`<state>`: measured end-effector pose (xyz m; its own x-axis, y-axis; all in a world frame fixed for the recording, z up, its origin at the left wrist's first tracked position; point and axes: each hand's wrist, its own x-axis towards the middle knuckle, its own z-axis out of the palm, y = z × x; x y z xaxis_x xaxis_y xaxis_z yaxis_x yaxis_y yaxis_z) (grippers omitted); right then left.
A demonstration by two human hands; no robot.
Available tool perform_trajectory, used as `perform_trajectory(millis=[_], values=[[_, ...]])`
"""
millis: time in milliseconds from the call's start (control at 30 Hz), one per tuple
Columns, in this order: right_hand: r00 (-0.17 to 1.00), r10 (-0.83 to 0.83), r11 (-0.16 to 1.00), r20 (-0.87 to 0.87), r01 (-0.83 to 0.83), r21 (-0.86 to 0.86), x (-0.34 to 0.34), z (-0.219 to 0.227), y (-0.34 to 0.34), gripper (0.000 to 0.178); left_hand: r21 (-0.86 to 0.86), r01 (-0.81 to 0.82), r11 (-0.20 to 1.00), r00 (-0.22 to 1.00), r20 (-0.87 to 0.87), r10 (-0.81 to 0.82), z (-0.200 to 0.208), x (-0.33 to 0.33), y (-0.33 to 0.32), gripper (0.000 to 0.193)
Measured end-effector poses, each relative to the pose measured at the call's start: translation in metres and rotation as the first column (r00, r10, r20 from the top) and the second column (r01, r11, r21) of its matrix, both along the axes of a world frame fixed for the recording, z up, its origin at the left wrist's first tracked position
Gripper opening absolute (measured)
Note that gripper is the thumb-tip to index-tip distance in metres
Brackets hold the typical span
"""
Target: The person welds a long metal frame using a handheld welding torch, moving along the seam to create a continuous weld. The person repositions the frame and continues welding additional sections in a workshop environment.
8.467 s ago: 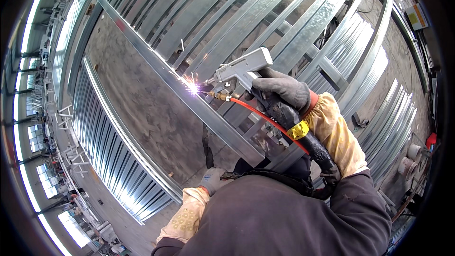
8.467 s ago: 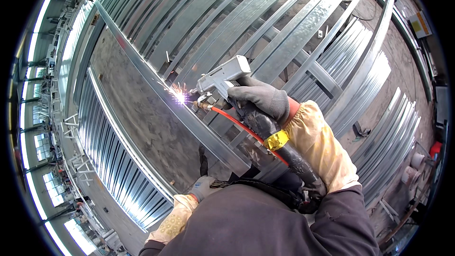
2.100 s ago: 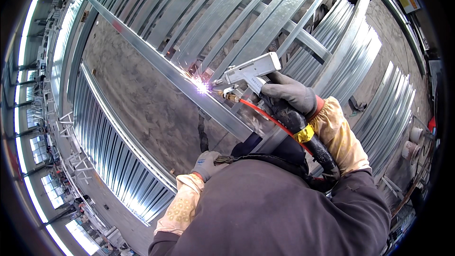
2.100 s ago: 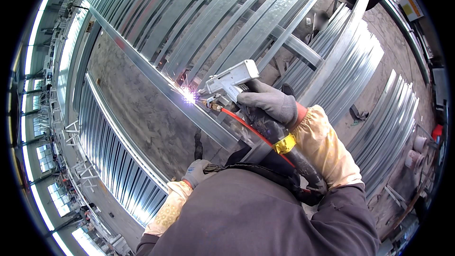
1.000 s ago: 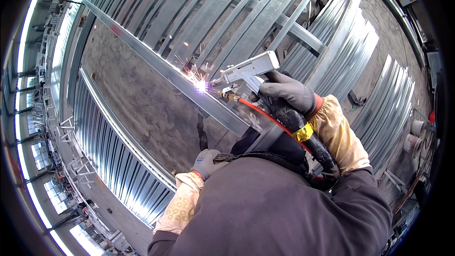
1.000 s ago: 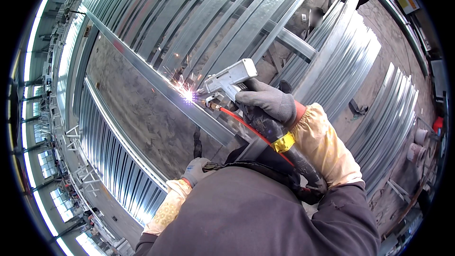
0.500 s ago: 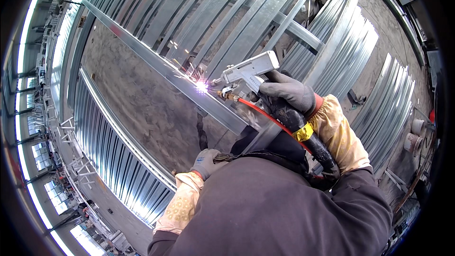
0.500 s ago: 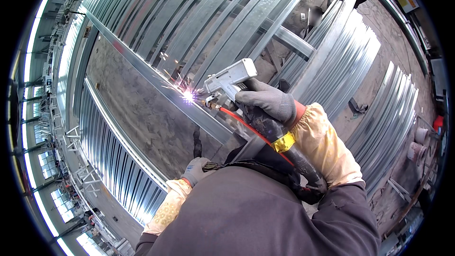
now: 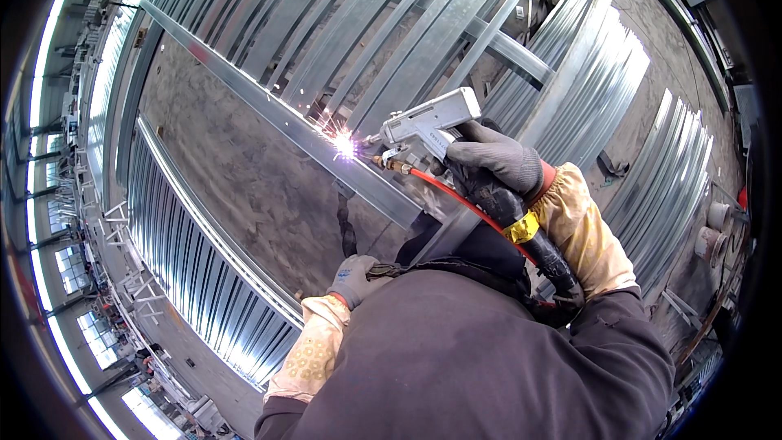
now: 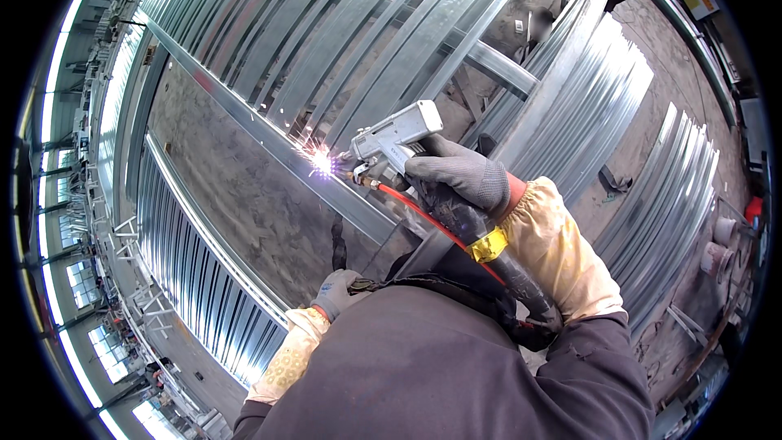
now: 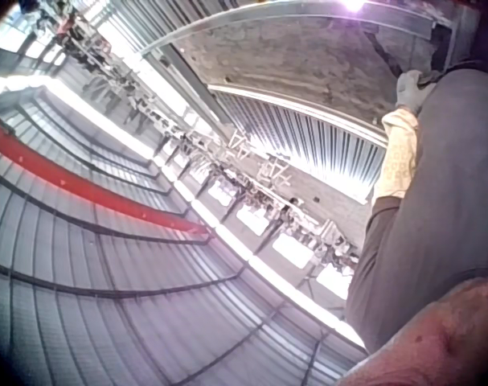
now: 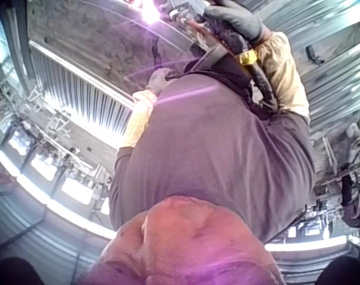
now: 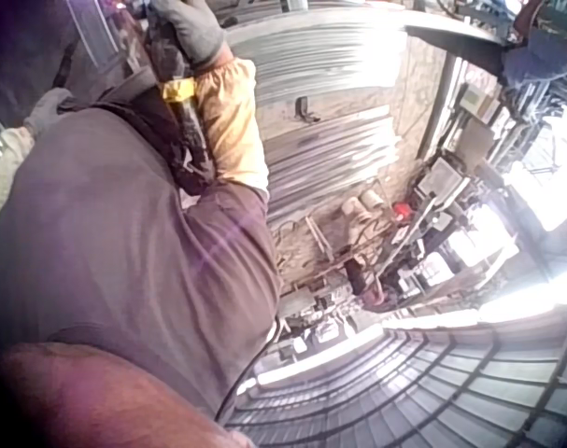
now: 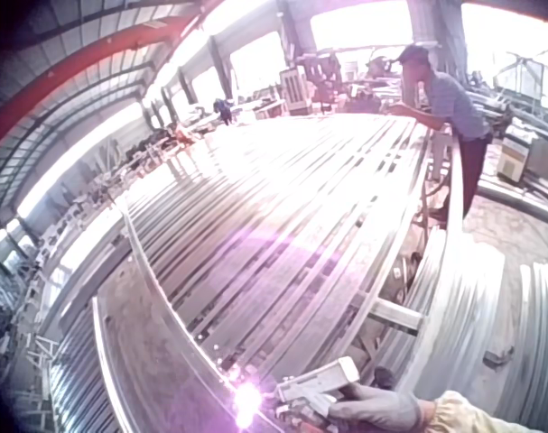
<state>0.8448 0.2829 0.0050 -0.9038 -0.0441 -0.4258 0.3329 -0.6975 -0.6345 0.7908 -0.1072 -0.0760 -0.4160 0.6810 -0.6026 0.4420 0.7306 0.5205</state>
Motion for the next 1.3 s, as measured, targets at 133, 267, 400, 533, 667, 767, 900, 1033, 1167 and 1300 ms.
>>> perform_trajectory(millis=[133,267,400,533,667,767,900,1033,1167,1300], values=[[0.999,0.011,1.0,-0.046,-0.012,-0.029,0.003,-0.006,0.001,0.067,-0.003,0.009,1.0,1.0,0.02,-0.009,-0.003,-0.001,-0.001,0.043],[0.999,-0.018,0.999,-0.05,0.016,-0.04,0.005,-0.008,-0.004,0.068,-0.017,0.009,1.0,1.0,0.018,-0.008,-0.001,-0.001,0.001,0.043],[1.0,-0.022,0.998,-0.021,0.021,-0.062,0.01,-0.01,-0.003,0.068,-0.007,0.017,1.0,1.0,0.014,-0.017,0.001,-0.001,0.003,0.043],[1.0,-0.024,0.999,-0.016,0.023,-0.049,0.01,0.0,-0.006,0.069,0.005,0.035,0.999,0.999,0.012,-0.035,-0.002,-0.004,0.002,0.044],[0.999,-0.04,0.999,-0.007,0.04,-0.011,0.012,0.0,-0.008,0.069,0.018,0.037,0.999,0.999,0.008,-0.037,-0.002,-0.003,0.003,0.043],[0.999,-0.037,0.999,0.011,0.037,0.001,0.016,-0.005,-0.007,0.069,0.026,0.039,0.999,0.999,0.003,-0.039,-0.002,-0.002,0.003,0.043],[0.999,-0.028,0.999,0.045,0.029,-0.035,0.019,-0.002,-0.008,0.069,0.029,0.042,0.999,0.999,0.006,-0.042,-0.001,-0.001,0.004,0.042],[0.999,-0.048,0.998,0.015,0.049,-0.035,0.023,-0.005,-0.009,0.067,0.038,0.049,0.998,0.999,0.001,-0.049,-0.004,0.0,0.002,0.044],[0.999,-0.051,0.998,0.003,0.051,-0.021,0.025,-0.001,-0.011,0.066,0.037,0.044,0.998,0.999,0.008,-0.045,-0.003,0.0,0.003,0.045],[0.999,-0.041,0.999,-0.02,0.041,0.008,0.027,-0.001,-0.011,0.066,0.027,0.042,0.999,0.999,0.008,-0.043,-0.002,-0.001,0.004,0.045]])
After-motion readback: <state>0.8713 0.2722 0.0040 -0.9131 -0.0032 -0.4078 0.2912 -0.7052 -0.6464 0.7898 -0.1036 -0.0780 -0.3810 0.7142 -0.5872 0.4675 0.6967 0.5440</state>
